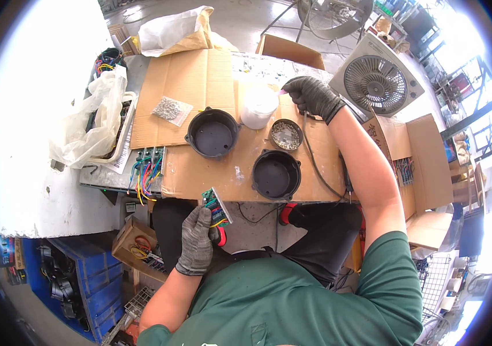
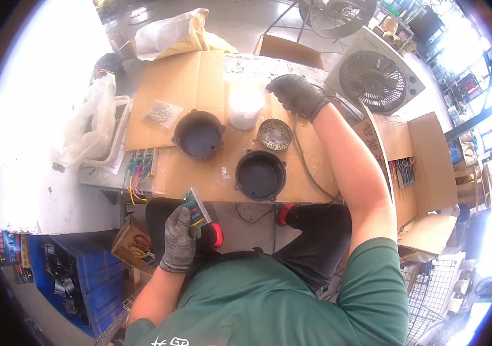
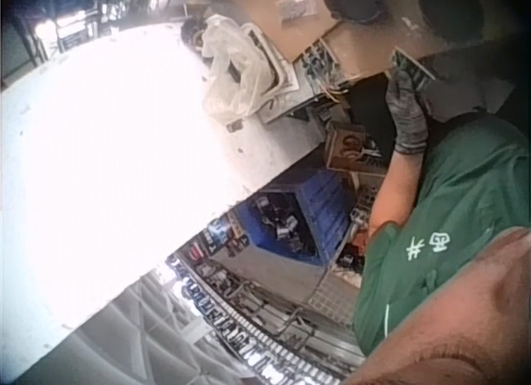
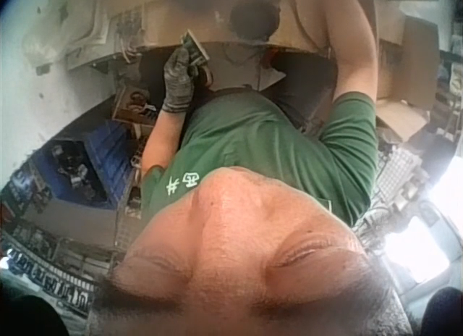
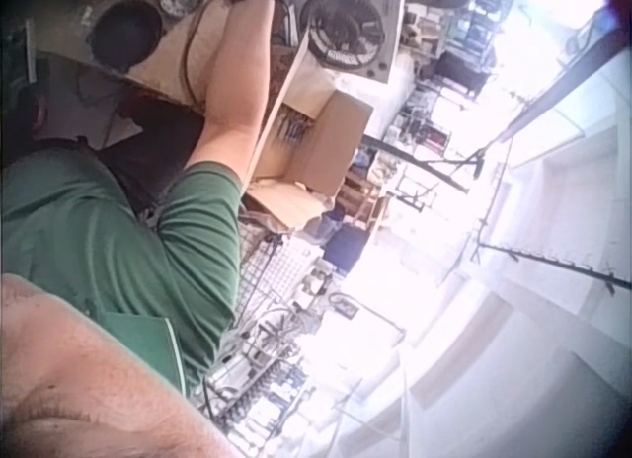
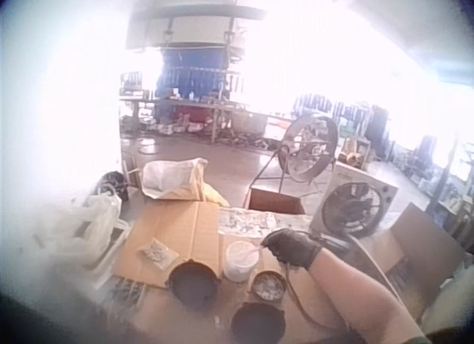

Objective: The person places a circuit board into a plastic housing, applies thermal paste from a container with a spoon, and then secures the board inside the housing using an electric screwdriver.

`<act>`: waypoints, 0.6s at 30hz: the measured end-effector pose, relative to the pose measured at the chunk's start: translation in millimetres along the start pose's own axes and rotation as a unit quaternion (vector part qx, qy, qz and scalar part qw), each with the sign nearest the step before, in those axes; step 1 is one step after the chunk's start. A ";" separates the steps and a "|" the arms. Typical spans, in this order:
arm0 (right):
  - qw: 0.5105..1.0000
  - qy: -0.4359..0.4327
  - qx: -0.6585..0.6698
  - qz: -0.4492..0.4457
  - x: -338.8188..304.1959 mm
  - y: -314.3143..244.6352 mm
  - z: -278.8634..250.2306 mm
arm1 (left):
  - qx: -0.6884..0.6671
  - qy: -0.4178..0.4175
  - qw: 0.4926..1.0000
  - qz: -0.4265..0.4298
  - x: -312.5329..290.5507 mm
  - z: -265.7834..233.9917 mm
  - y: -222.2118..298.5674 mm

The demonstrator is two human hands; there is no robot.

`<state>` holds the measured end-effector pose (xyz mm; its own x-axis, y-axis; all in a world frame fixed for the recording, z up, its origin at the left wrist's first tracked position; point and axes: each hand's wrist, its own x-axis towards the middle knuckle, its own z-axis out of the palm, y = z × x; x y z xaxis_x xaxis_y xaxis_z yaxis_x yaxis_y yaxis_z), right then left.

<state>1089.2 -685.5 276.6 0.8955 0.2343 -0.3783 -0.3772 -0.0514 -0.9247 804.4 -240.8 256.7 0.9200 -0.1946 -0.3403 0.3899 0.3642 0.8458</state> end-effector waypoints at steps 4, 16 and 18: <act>0.962 0.060 -0.266 -0.017 2.6 4.7 18.6 | -0.060 0.036 0.997 -0.010 -4.4 7.4 4.1; 0.971 -0.002 -0.239 -0.007 -16.3 -56.3 108.7 | -0.072 -0.014 0.997 -0.040 -7.2 5.7 -8.7; 0.979 0.078 -0.166 0.084 -35.5 -67.1 112.3 | -0.065 -0.017 0.997 -0.040 -6.8 6.2 -8.0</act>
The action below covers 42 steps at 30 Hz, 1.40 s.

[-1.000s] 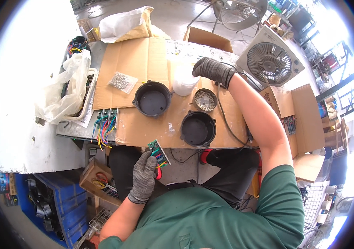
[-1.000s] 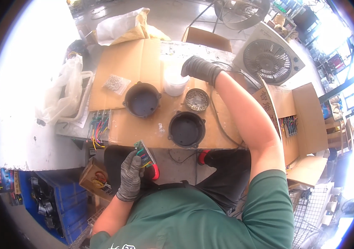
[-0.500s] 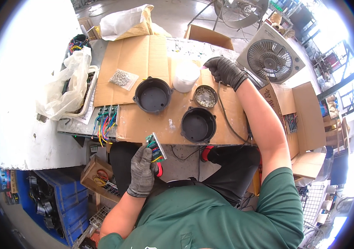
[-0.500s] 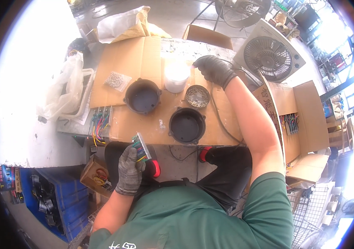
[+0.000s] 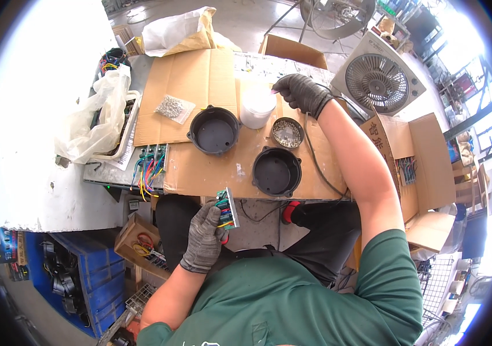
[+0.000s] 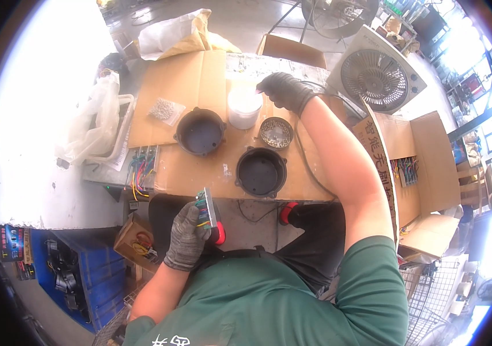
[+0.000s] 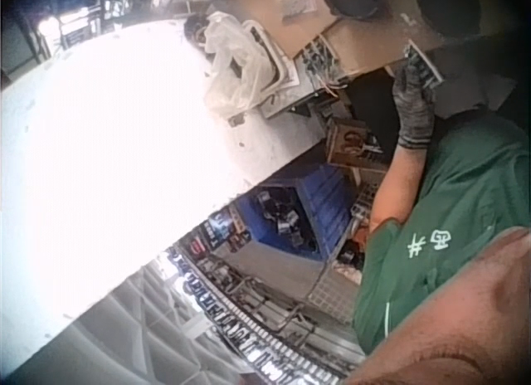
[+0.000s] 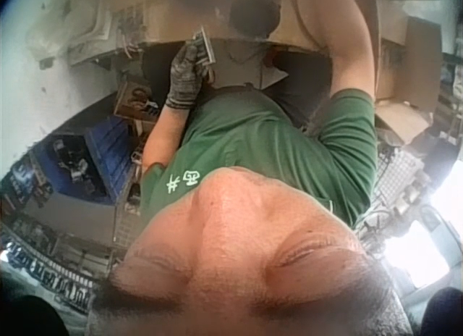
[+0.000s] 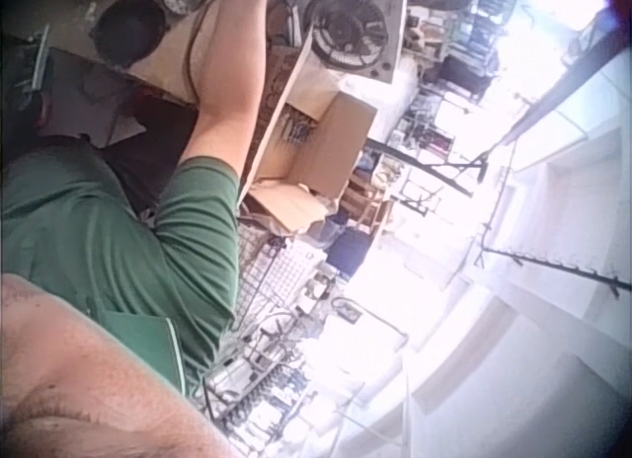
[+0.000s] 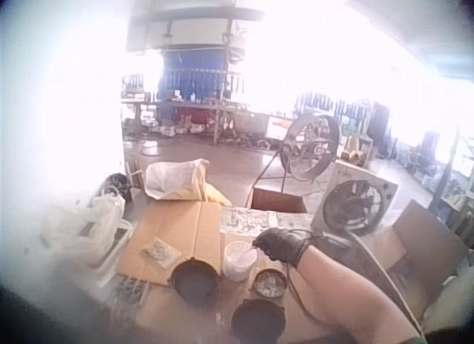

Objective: The person places a circuit board into a plastic housing, applies thermal paste from a container with a spoon, and then secures the board inside the housing using an electric screwdriver.

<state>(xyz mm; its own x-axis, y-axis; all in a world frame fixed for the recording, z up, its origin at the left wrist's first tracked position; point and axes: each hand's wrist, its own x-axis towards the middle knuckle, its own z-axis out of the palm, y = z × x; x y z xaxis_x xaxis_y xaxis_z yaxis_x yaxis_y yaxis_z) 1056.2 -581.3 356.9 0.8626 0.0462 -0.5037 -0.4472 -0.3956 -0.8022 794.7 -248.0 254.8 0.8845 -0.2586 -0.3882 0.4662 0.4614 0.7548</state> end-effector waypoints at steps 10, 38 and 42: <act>0.969 -0.012 0.199 -0.145 -28.1 40.7 -20.7 | -0.013 -0.027 1.000 -0.010 3.6 -3.7 -2.6; 0.921 -0.027 0.290 -0.258 -169.7 81.2 124.3 | -0.269 -0.181 0.935 -0.147 0.5 17.6 9.7; 0.920 -0.091 0.196 -0.326 -166.4 88.2 126.6 | -0.292 -0.206 0.921 -0.156 7.3 13.8 4.7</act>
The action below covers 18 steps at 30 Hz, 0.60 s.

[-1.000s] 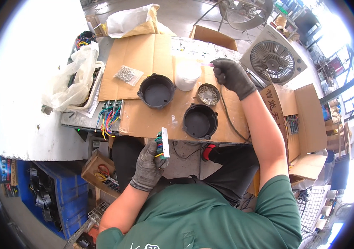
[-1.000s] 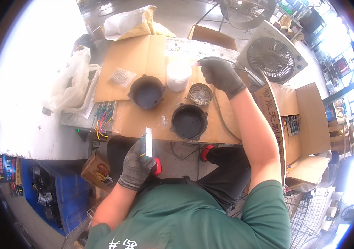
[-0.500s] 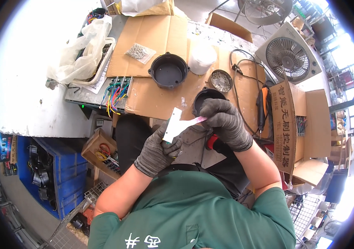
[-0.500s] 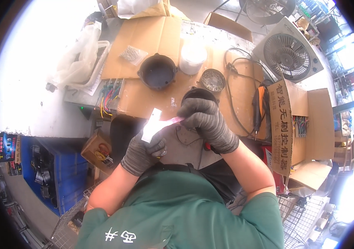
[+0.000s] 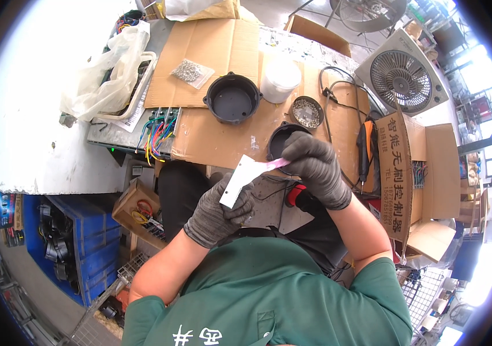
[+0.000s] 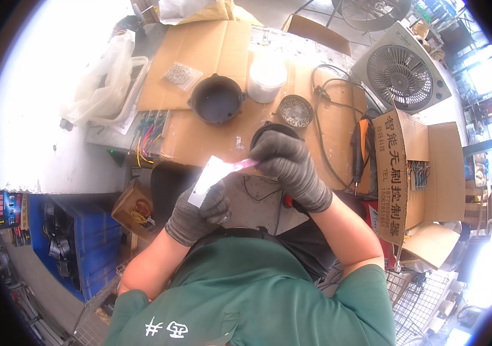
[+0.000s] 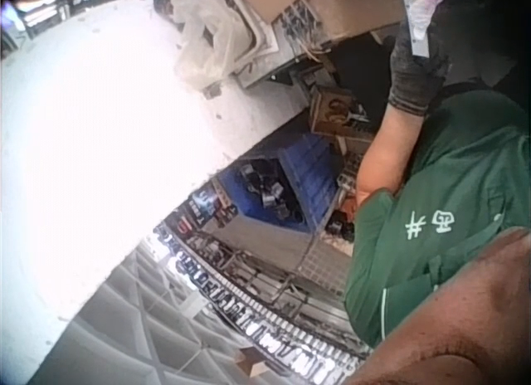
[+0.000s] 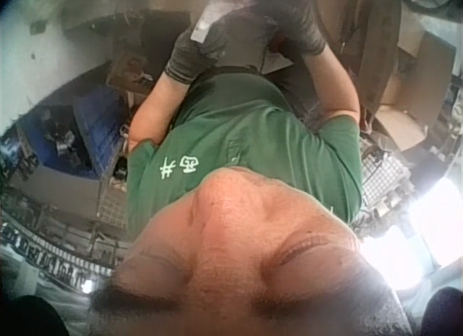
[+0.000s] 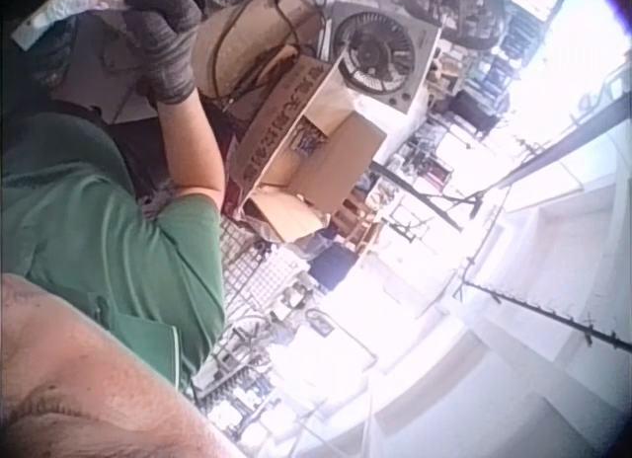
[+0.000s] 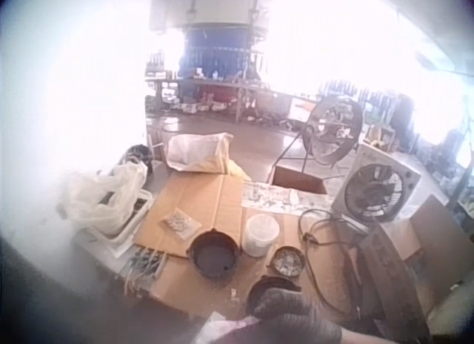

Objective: The person places a circuit board into a plastic housing, applies thermal paste from a container with a spoon, and then secures the board inside the housing using an electric screwdriver.

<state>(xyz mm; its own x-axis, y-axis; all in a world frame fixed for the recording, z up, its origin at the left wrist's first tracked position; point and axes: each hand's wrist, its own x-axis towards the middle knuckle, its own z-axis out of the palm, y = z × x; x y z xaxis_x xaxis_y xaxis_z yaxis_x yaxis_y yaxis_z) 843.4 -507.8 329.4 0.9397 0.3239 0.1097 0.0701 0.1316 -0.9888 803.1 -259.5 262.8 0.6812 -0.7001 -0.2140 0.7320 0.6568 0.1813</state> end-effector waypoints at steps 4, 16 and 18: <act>0.997 -0.005 -0.064 -0.049 13.5 -4.2 -3.3 | -0.010 -0.028 0.999 -0.016 4.5 0.8 3.5; 0.842 0.138 -0.517 0.062 155.1 -7.9 -126.0 | 0.048 0.061 0.997 0.028 14.7 -26.1 11.7; 0.686 -0.039 -0.726 0.012 184.3 16.5 -161.2 | 0.119 0.092 0.988 0.031 17.8 -39.0 10.4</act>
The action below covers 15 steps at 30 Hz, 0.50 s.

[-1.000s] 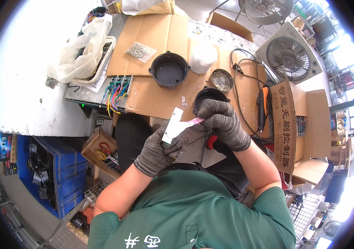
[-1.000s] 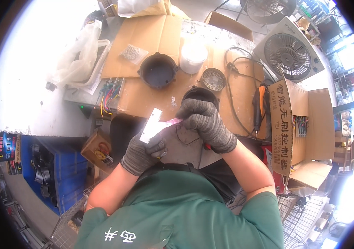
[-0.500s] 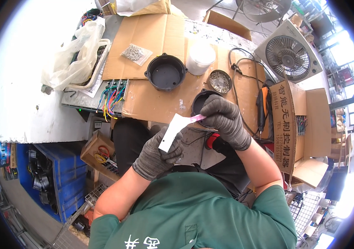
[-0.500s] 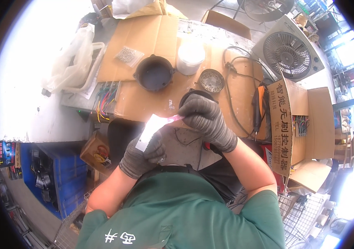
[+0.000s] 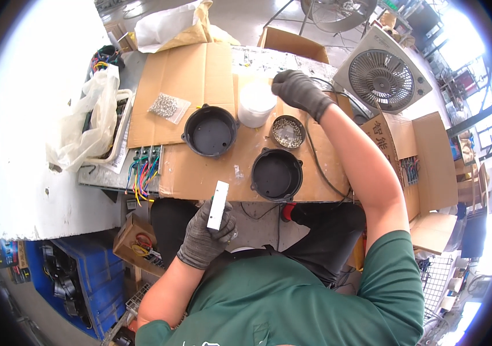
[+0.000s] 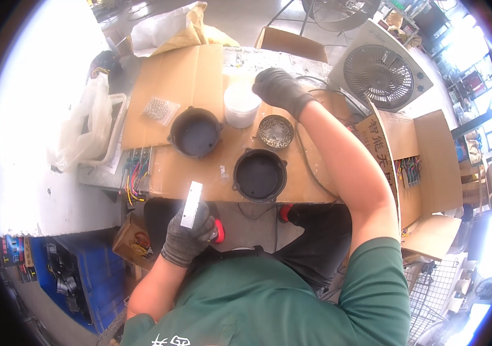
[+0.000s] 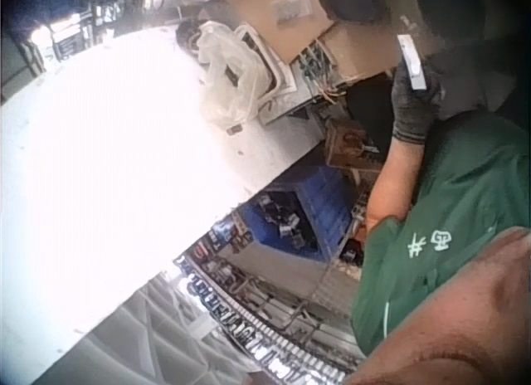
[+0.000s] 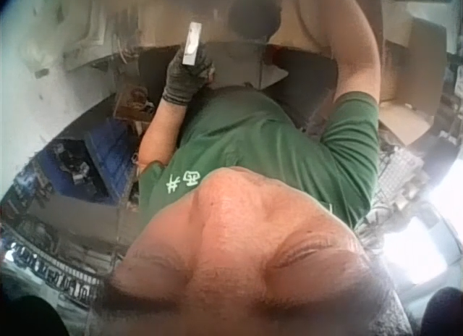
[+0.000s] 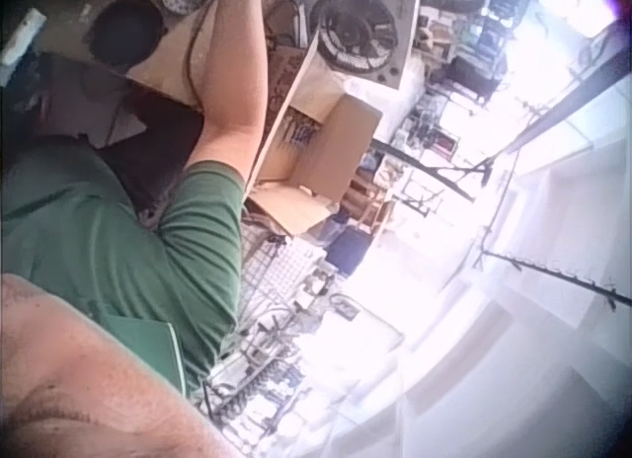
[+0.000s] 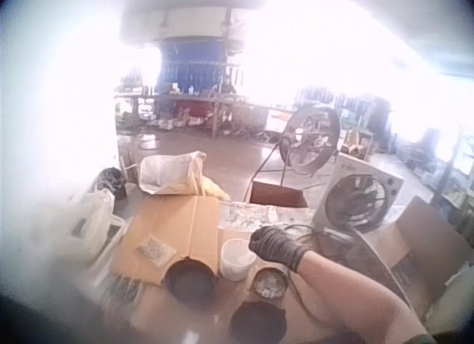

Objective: The person places a circuit board into a plastic housing, applies thermal paste from a container with a spoon, and then secures the board inside the housing using an electric screwdriver.

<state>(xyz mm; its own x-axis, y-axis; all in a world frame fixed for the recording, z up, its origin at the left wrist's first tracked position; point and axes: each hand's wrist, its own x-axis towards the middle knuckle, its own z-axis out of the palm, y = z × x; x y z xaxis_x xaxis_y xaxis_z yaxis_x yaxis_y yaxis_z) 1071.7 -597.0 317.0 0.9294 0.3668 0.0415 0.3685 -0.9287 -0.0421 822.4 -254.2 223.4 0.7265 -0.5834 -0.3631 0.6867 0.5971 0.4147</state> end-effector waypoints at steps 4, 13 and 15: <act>0.932 -0.109 -0.285 -0.194 37.0 -6.1 12.6 | 0.003 0.021 1.000 0.001 -1.4 9.6 -1.1; 0.984 -0.032 0.040 -0.172 4.5 3.8 -11.8 | 0.033 0.026 0.999 0.028 -4.2 -10.3 -10.0; 0.943 0.002 0.332 -0.018 -20.4 -5.1 -31.9 | -0.007 -0.011 1.000 0.027 -8.3 8.4 -0.5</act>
<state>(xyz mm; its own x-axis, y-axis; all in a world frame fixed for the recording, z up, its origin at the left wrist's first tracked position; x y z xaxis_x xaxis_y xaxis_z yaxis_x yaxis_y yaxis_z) 1050.1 -601.5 348.2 0.9168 0.3951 0.0588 0.3339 -0.6772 -0.6557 815.7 -254.3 233.3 0.7622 -0.5618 -0.3216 0.6465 0.6353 0.4223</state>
